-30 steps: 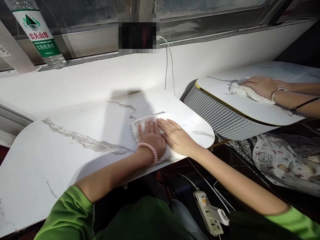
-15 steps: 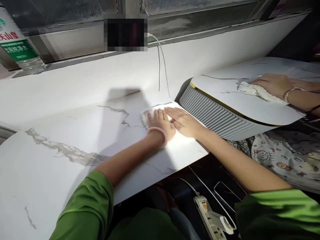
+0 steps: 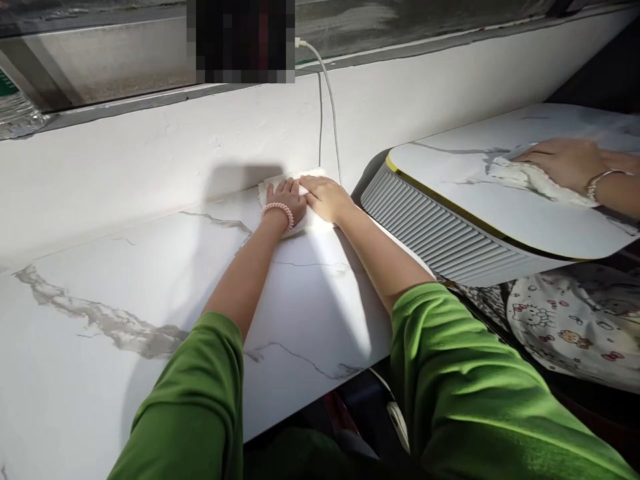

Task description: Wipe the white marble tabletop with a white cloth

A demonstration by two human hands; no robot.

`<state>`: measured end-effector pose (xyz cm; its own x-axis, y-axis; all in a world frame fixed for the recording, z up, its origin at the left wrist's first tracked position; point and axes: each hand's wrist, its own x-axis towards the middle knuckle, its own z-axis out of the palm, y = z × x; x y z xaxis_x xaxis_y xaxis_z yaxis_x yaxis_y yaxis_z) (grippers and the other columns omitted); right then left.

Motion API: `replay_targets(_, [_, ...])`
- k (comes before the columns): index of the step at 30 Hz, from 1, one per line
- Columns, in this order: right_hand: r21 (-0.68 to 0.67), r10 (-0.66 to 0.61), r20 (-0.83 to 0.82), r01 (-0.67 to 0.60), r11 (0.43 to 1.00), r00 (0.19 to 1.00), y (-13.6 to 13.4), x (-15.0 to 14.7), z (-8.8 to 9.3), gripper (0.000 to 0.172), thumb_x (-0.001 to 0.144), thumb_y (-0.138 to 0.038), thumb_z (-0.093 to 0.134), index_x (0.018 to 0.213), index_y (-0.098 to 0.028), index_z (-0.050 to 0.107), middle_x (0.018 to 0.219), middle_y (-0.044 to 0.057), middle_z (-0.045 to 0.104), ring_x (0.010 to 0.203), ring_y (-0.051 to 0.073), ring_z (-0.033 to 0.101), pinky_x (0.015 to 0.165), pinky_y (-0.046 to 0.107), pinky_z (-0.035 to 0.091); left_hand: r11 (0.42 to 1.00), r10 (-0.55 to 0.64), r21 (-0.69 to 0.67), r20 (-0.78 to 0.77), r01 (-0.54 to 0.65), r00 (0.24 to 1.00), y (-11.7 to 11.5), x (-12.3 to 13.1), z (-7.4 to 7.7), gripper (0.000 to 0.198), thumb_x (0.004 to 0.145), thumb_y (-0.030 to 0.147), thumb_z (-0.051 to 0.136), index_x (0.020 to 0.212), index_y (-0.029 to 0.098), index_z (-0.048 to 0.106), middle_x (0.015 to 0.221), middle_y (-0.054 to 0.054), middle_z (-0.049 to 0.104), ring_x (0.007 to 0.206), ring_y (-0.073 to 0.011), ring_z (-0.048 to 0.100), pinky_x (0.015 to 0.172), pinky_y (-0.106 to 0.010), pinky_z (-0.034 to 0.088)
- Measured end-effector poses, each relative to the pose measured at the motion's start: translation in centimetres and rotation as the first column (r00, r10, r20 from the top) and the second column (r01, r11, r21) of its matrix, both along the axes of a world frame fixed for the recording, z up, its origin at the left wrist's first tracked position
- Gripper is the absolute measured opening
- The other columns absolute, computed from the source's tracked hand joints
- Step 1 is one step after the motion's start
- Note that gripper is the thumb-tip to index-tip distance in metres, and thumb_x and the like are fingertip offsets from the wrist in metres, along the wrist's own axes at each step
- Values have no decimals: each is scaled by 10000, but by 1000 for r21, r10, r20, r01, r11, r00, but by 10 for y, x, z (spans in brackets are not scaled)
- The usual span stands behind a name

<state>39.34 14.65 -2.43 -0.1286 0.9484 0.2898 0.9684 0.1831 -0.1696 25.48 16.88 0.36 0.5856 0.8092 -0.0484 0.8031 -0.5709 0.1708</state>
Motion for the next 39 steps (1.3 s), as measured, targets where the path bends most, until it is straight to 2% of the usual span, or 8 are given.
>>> replay_targets(7, [-15, 20, 39, -19, 1000, 999, -42, -24, 5, 557, 936, -198, 328, 1445, -34, 482, 1518, 154, 466, 1430, 269, 408, 1194, 491, 297, 1000, 8, 19, 26, -9, 1000, -42, -23, -1, 606, 997, 256, 192, 1565, 46, 229, 1653, -100, 212, 1530, -218, 165, 1255, -474, 71])
replay_targets(12, [1, 27, 73, -28, 1000, 997, -130, -63, 6, 558, 950, -206, 307, 1437, 13, 468, 1513, 185, 460, 1430, 272, 409, 1208, 496, 290, 998, -55, 13, 28, 55, 998, -123, -65, 1, 602, 1008, 259, 189, 1562, 29, 228, 1646, -123, 219, 1531, -239, 164, 1254, -496, 84])
replay_targets(17, [127, 70, 36, -74, 989, 997, -226, -108, 1, 532, 956, -218, 329, 1398, 6, 519, 1469, 203, 510, 1402, 289, 450, 1175, 514, 362, 992, -114, 54, 27, 112, 993, -210, -115, -3, 598, 999, 280, 279, 1544, 34, 288, 1624, -146, 265, 1519, -280, 203, 1244, -532, 138])
replay_targets(21, [155, 62, 31, -66, 986, 998, -251, -128, 0, 524, 948, -209, 336, 1387, -7, 539, 1457, 196, 529, 1401, 287, 450, 1173, 496, 370, 987, -144, 72, 35, 142, 989, -232, -134, -3, 597, 979, 262, 320, 1526, 23, 322, 1612, -162, 283, 1512, -293, 223, 1236, -549, 159])
replay_targets(23, [129, 55, 40, -59, 990, 998, -241, -129, 1, 530, 937, -194, 328, 1384, -6, 542, 1452, 195, 535, 1389, 282, 468, 1171, 489, 369, 990, -136, 53, 22, 134, 991, -224, -135, -2, 603, 977, 259, 322, 1531, 22, 309, 1613, -158, 283, 1513, -285, 222, 1238, -542, 154])
replay_targets(26, [80, 30, 55, -34, 996, 998, -205, -125, 2, 544, 918, -181, 329, 1389, -6, 535, 1454, 186, 536, 1381, 273, 477, 1174, 476, 353, 992, -125, 30, -5, 125, 992, -189, -130, 1, 603, 982, 252, 308, 1542, 28, 284, 1621, -143, 277, 1517, -263, 215, 1245, -519, 129])
replay_targets(35, [21, 26, 36, -27, 999, 999, -23, -136, 2, 549, 932, -190, 297, 1409, 0, 493, 1486, 193, 501, 1403, 285, 427, 1156, 462, 300, 996, 44, 73, 24, -46, 999, -26, -128, 2, 570, 983, 212, 254, 1538, 103, 321, 1624, -81, 307, 1498, -190, 263, 1243, -431, 148])
replay_targets(39, [57, 67, 14, -68, 996, 998, 5, -140, 2, 523, 921, -161, 317, 1384, -32, 526, 1458, 184, 536, 1374, 269, 462, 1135, 439, 321, 991, 113, 71, 25, -115, 993, -5, -131, 3, 577, 981, 213, 238, 1544, 104, 306, 1627, -75, 301, 1502, -182, 250, 1243, -429, 147])
